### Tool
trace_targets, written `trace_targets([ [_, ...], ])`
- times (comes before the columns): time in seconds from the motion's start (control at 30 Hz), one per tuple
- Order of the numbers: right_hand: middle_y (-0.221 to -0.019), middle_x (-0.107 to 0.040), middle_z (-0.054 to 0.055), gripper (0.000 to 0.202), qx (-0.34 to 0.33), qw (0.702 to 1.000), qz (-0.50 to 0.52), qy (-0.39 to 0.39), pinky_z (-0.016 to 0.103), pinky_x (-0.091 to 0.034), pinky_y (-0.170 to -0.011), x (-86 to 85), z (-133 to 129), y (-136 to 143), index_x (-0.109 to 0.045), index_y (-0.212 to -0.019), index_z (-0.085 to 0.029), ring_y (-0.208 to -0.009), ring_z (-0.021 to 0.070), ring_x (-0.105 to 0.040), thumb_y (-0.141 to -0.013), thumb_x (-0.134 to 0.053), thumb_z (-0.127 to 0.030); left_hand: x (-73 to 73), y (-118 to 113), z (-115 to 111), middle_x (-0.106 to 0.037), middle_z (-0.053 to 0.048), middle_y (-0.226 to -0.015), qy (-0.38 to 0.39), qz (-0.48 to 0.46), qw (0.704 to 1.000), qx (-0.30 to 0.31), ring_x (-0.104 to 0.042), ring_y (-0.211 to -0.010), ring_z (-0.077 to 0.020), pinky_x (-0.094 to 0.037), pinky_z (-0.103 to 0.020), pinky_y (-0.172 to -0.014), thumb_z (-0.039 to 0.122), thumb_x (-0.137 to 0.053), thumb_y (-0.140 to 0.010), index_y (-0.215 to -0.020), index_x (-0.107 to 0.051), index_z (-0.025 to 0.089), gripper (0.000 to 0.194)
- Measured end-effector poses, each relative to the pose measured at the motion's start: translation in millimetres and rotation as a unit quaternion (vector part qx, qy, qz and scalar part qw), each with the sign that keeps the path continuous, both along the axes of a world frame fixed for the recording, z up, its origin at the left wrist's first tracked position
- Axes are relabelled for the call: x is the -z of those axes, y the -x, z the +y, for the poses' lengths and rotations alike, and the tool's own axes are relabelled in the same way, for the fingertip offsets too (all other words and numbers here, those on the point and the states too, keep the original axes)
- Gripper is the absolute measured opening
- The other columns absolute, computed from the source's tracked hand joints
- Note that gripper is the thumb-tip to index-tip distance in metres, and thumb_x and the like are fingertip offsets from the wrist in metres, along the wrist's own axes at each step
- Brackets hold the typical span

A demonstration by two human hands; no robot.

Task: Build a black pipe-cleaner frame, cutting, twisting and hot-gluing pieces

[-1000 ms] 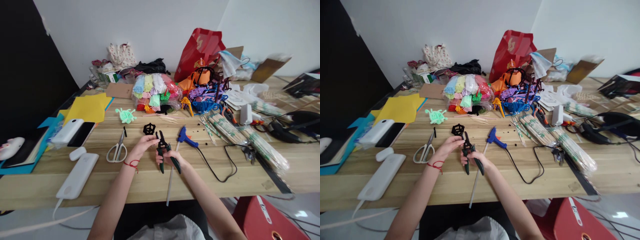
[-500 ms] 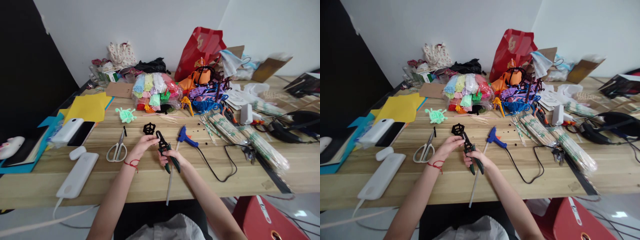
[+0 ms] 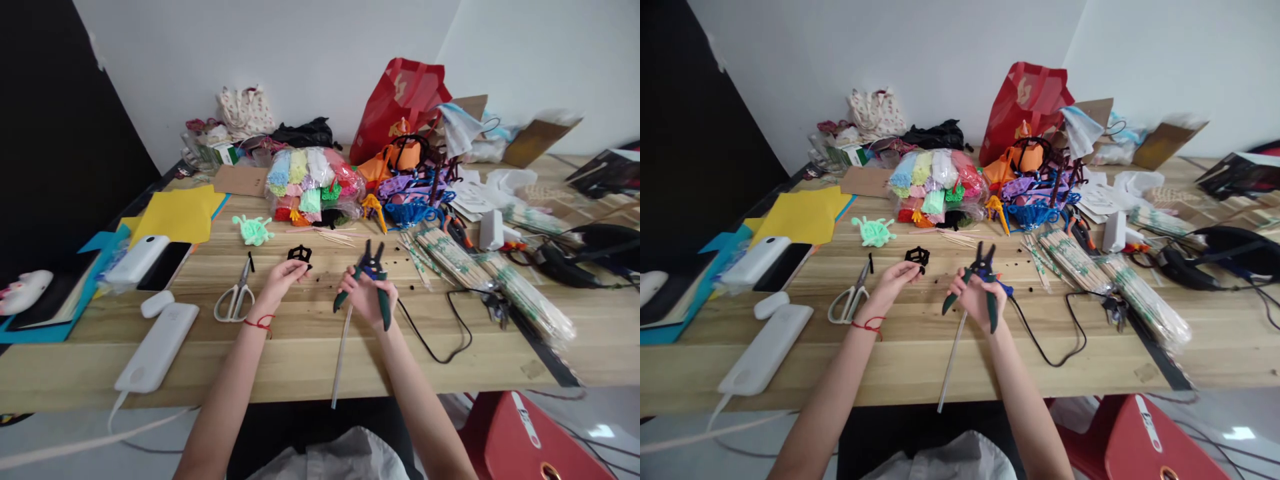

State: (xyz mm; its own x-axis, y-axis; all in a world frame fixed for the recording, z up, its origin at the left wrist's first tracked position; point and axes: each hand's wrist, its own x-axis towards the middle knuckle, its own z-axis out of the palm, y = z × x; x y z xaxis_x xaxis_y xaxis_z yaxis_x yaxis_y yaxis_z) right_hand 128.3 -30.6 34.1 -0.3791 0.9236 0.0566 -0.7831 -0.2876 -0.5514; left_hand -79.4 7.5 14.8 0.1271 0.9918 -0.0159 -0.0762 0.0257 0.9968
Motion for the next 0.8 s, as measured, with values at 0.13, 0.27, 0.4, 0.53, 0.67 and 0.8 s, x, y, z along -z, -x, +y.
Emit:
trace_targets([
  [0.13, -0.074, -0.044, 0.002, 0.036, 0.126, 0.992, 0.009, -0.008, 0.043, -0.044, -0.084, -4.2, 5, -18, -0.053, -0.087, -0.022, -0.069, 0.0189, -0.046, -0.059, -0.05, -0.044, -4.8, 14, 4, -0.067, -0.003, -0.072, -0.059, 0.03, 0.998, 0.005, -0.056, -0.063, -0.0108, -0.045, -0.023, -0.063, 0.041, -0.063, -0.076, -0.103, -0.065, 0.016, 0.037],
  [0.27, -0.075, -0.047, 0.003, 0.034, 0.15, 0.988, 0.011, -0.014, 0.047, -0.04, -0.095, -0.5, 8, -22, -0.053, -0.088, -0.023, -0.074, 0.0202, -0.05, -0.062, -0.049, -0.046, -6.7, 29, 7, -0.071, -0.006, -0.076, -0.069, 0.113, 0.991, -0.012, -0.06, -0.067, -0.0139, -0.048, -0.025, -0.066, 0.044, -0.062, -0.076, -0.098, -0.067, 0.015, 0.037],
  [0.4, -0.078, -0.053, 0.005, 0.033, 0.128, 0.992, -0.02, -0.005, 0.051, -0.037, -0.099, 5.3, 11, -18, -0.057, -0.086, -0.022, -0.081, 0.0234, -0.054, -0.063, -0.049, -0.043, -3.5, 45, 9, -0.073, -0.01, -0.081, -0.028, 0.15, 0.988, 0.029, -0.066, -0.072, -0.0189, -0.052, -0.03, -0.069, 0.047, -0.062, -0.074, -0.093, -0.068, 0.014, 0.039],
  [0.53, -0.088, -0.062, 0.008, 0.032, 0.089, 0.996, -0.03, 0.0, 0.055, -0.038, -0.097, 11.9, 13, -13, -0.061, -0.087, -0.021, -0.092, 0.0284, -0.058, -0.065, -0.05, -0.04, -2.6, 61, 10, -0.072, -0.01, -0.088, -0.036, 0.17, 0.985, 0.026, -0.068, -0.077, -0.0207, -0.053, -0.032, -0.074, 0.042, -0.067, -0.07, -0.094, -0.066, 0.015, 0.036],
  [0.67, -0.104, -0.065, 0.009, 0.037, 0.08, 0.996, -0.044, -0.001, 0.054, -0.035, -0.101, 19.5, 14, -10, -0.063, -0.096, -0.019, -0.109, 0.0312, -0.055, -0.065, -0.05, -0.036, -2.9, 68, 10, -0.07, -0.01, -0.097, -0.052, 0.202, 0.977, 0.03, -0.069, -0.076, -0.0198, -0.054, -0.033, -0.074, 0.036, -0.067, -0.069, -0.096, -0.065, 0.016, 0.033],
  [0.8, -0.107, -0.067, 0.007, 0.04, 0.115, 0.99, -0.077, -0.009, 0.054, -0.033, -0.102, 31.0, 16, -5, -0.062, -0.101, -0.021, -0.114, 0.0306, -0.053, -0.064, -0.05, -0.029, -2.1, 67, 10, -0.07, -0.009, -0.091, -0.05, 0.193, 0.98, -0.007, -0.068, -0.074, -0.0198, -0.054, -0.032, -0.069, 0.037, -0.066, -0.069, -0.093, -0.064, 0.015, 0.033],
])
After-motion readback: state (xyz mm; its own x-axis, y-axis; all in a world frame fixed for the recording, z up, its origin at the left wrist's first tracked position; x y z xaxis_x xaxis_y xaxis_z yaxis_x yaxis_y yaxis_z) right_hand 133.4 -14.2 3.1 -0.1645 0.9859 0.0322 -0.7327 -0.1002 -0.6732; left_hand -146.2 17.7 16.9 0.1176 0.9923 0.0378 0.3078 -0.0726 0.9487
